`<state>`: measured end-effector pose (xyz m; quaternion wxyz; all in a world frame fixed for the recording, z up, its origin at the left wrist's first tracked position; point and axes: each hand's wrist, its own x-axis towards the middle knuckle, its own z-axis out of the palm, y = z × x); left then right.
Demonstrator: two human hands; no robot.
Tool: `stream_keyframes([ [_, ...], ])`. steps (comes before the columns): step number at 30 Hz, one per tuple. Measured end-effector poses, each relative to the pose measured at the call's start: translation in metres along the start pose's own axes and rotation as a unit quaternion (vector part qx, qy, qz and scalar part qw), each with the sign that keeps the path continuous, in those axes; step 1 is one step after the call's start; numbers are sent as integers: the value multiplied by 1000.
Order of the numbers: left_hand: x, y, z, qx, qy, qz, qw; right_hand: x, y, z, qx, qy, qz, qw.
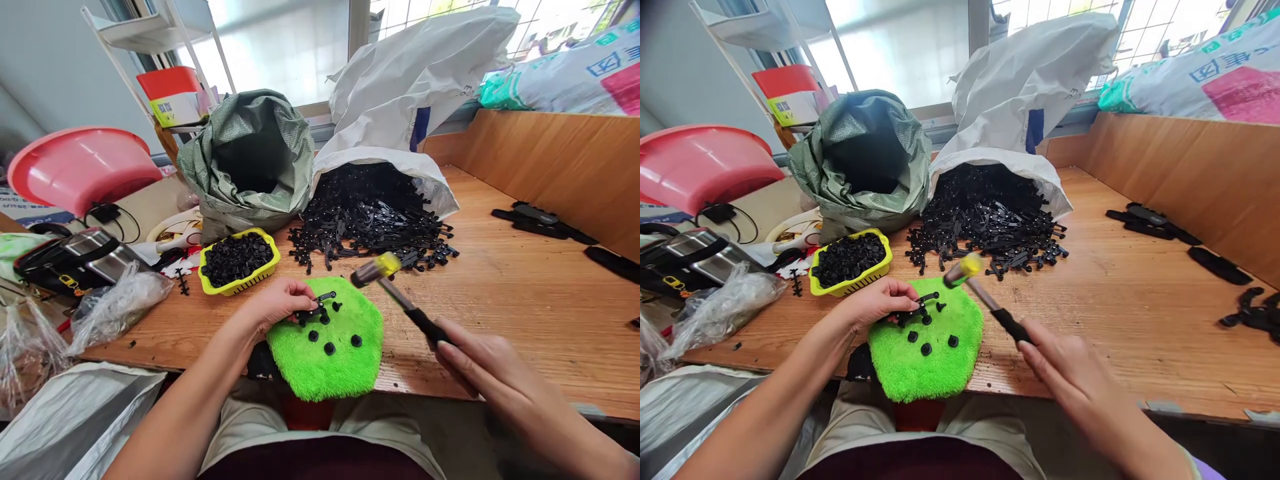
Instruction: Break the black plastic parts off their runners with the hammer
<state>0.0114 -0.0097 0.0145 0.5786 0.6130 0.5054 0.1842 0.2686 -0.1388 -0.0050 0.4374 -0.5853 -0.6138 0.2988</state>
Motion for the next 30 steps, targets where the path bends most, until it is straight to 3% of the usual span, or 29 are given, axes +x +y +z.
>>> stream_keyframes([
  [2,2,0,-1,5,-11,8,1000,7,-8,4,-149,-63,-87,983],
  [5,3,1,-2,8,-16,12,1000,17,-13,10,-301,-127,-177,928],
  [7,4,1,-2,7,-18,7,1000,21,-14,10,-342,-135,-211,906],
  [9,5,0,-3,4,-19,4,1000,23,-16,10,-346,-111,-233,902],
  [11,5,-1,-2,3,-21,12,1000,22,-17,9,-352,-104,-244,898],
  [15,6,-4,-1,-3,-14,26,1000,18,-13,10,-397,-145,-262,868],
  [19,6,-5,0,2,-16,29,999,14,-9,11,-373,-120,-251,885],
  [23,6,-7,0,11,-1,22,1000,14,-8,14,-409,-151,-241,867],
  [30,6,-10,-1,-4,5,21,1000,14,-12,17,-431,-142,-208,866],
])
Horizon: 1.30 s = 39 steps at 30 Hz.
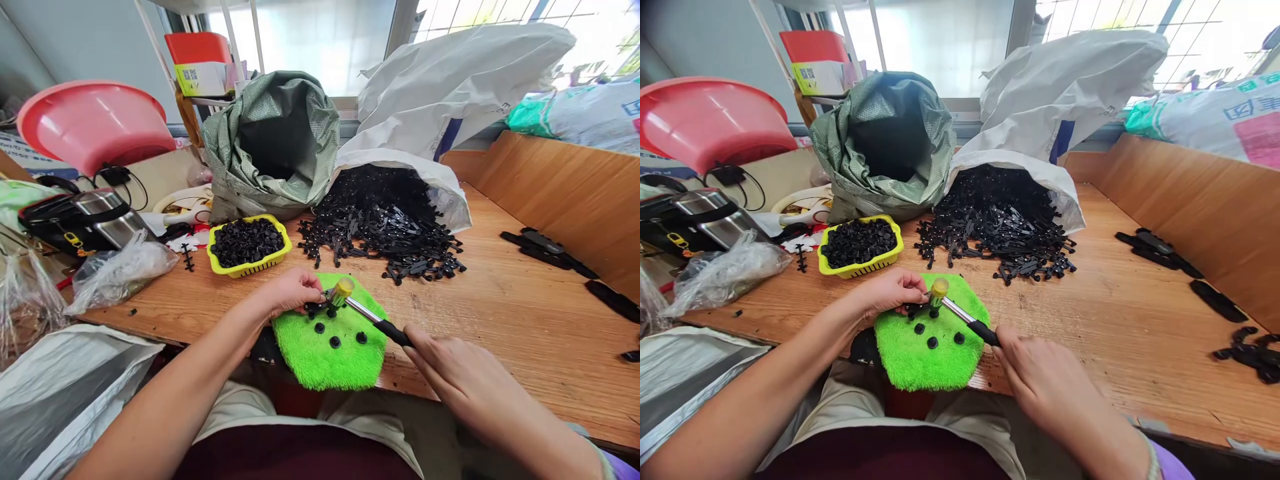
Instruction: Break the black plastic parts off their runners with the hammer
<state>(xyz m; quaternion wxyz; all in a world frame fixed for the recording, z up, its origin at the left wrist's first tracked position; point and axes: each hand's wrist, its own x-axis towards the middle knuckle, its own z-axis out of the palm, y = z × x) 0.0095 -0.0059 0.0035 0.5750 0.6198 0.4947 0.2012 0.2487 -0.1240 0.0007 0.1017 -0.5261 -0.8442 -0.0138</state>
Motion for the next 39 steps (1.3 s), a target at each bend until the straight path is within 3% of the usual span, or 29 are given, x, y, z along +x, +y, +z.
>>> stream_keyframes([
  [4,-6,-7,-6,-96,-6,8,995,-11,6,-2,93,37,39,994],
  [9,-22,-12,-11,-192,-8,-5,981,-27,15,12,201,88,87,972],
  [14,-30,-11,-4,-205,-8,-25,979,-24,0,12,275,99,108,950],
  [19,-32,-12,-3,-209,-4,-21,978,-22,-12,5,257,117,97,954],
  [31,-31,-13,-1,-202,-12,-10,979,-25,5,17,239,70,84,965],
  [39,-33,-11,1,-185,-8,-11,983,-25,2,15,202,98,54,973],
])
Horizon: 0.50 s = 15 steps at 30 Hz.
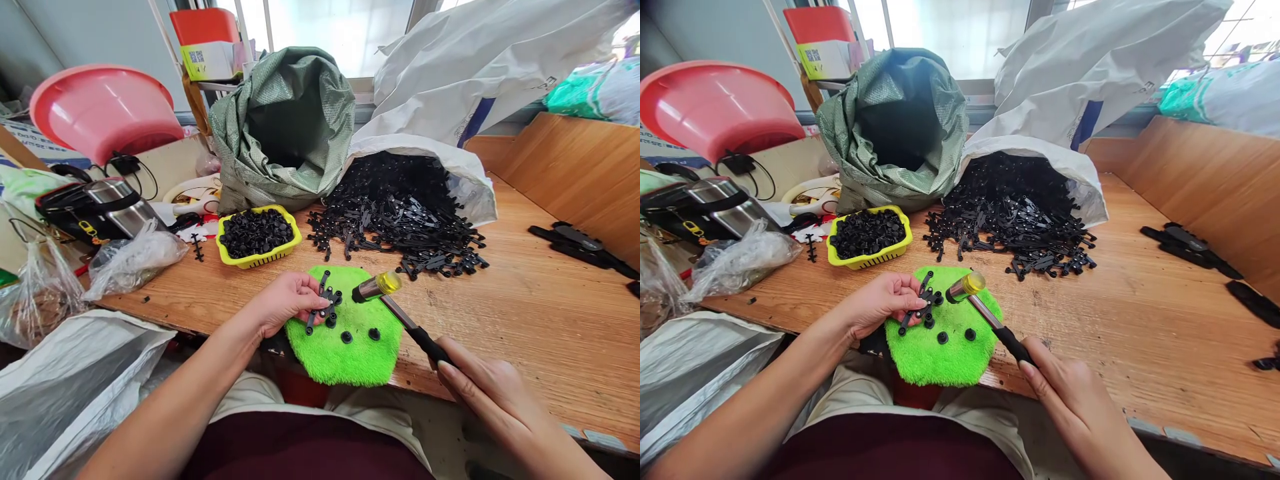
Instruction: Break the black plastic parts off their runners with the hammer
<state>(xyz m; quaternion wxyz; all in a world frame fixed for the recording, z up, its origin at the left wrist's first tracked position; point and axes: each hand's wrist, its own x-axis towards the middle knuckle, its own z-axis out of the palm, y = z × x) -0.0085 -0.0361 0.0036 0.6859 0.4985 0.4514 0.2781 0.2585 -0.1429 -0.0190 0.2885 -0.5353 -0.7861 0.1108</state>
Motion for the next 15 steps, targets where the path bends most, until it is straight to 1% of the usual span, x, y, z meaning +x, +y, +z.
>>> stream_keyframes([
  [3,1,-1,0,4,7,1,1000,6,-12,-8,-8,-23,-27,999],
  [5,2,-2,0,7,10,1,1000,10,-19,-14,-33,-24,-48,998],
  [8,3,-2,-1,12,12,7,1000,18,-26,-18,-101,-34,-100,989],
  [11,2,-2,0,13,15,13,1000,22,-26,-19,-169,-60,-152,972],
  [12,2,-2,0,13,16,12,1000,22,-25,-18,-173,-62,-151,971],
  [15,2,-3,-1,20,17,12,1000,21,-23,-14,-159,-66,-118,978],
])
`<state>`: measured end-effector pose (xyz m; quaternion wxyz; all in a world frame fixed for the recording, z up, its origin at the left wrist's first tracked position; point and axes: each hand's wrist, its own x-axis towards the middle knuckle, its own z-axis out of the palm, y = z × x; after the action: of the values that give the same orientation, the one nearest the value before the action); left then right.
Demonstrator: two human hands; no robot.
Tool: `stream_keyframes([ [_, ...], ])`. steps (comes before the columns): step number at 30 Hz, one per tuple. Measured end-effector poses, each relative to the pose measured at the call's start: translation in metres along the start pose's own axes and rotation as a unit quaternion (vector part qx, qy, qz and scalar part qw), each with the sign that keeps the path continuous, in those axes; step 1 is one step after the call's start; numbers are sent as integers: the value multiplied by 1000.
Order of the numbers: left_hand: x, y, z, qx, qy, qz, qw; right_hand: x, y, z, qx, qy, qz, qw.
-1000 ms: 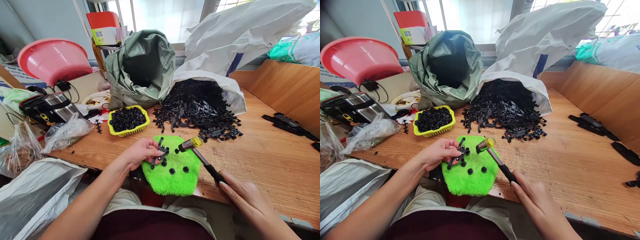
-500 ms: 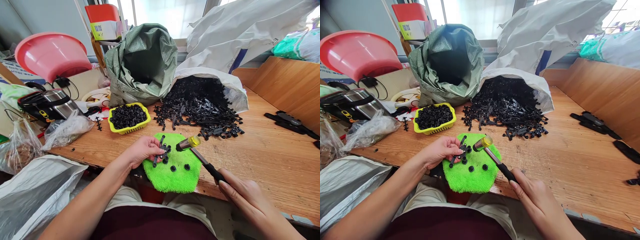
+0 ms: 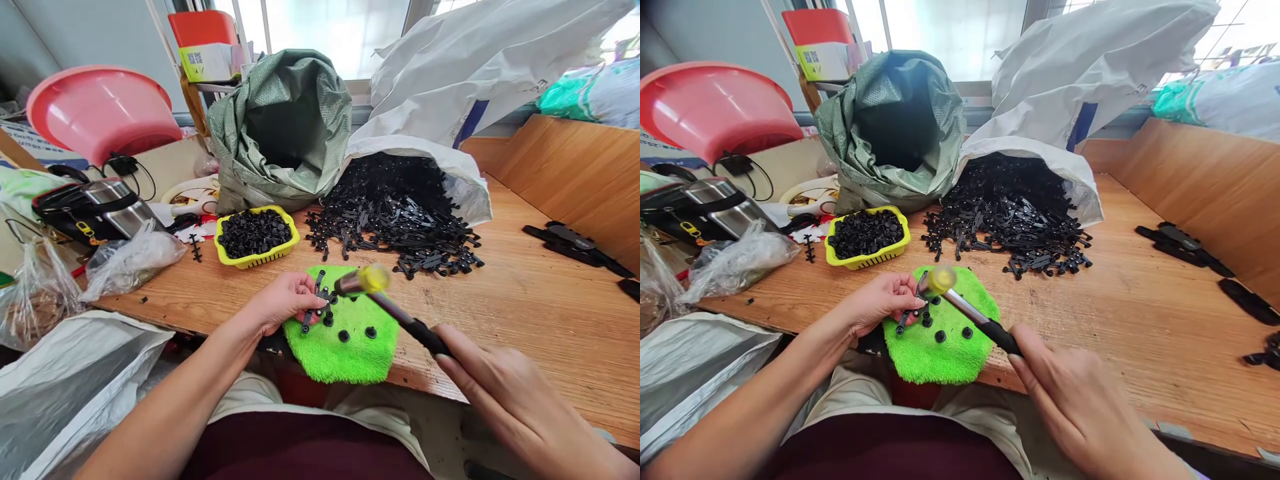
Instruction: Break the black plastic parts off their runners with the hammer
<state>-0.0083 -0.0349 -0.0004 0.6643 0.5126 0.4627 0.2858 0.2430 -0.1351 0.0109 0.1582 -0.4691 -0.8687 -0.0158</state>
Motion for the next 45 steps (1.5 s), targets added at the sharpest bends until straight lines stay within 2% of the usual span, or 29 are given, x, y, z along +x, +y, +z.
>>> stream_keyframes([
  [3,2,-2,0,9,4,2,1000,2,-1,7,-23,-40,2,999],
  [5,2,-3,0,13,9,3,1000,3,-2,8,-38,-46,6,998],
  [8,-4,-2,2,3,22,18,1000,-1,0,3,42,11,51,998],
  [12,-28,-1,5,-27,50,36,998,-19,3,-9,186,93,154,966],
  [16,-49,-8,12,34,37,-12,999,-36,6,-7,234,103,225,940],
  [19,-51,-16,18,75,55,4,996,-43,7,0,230,120,240,936],
  [24,-44,-21,25,138,94,42,985,-46,7,6,195,123,228,946],
  [36,-44,-24,22,293,91,110,945,-46,1,0,139,86,194,967],
  [39,-46,-23,21,321,101,128,933,-45,-1,0,128,61,156,978],
  [42,-48,-20,21,365,104,150,913,-41,-3,2,91,4,103,990],
  [45,-49,-17,21,402,100,158,896,-34,-4,-1,52,-20,86,995],
])
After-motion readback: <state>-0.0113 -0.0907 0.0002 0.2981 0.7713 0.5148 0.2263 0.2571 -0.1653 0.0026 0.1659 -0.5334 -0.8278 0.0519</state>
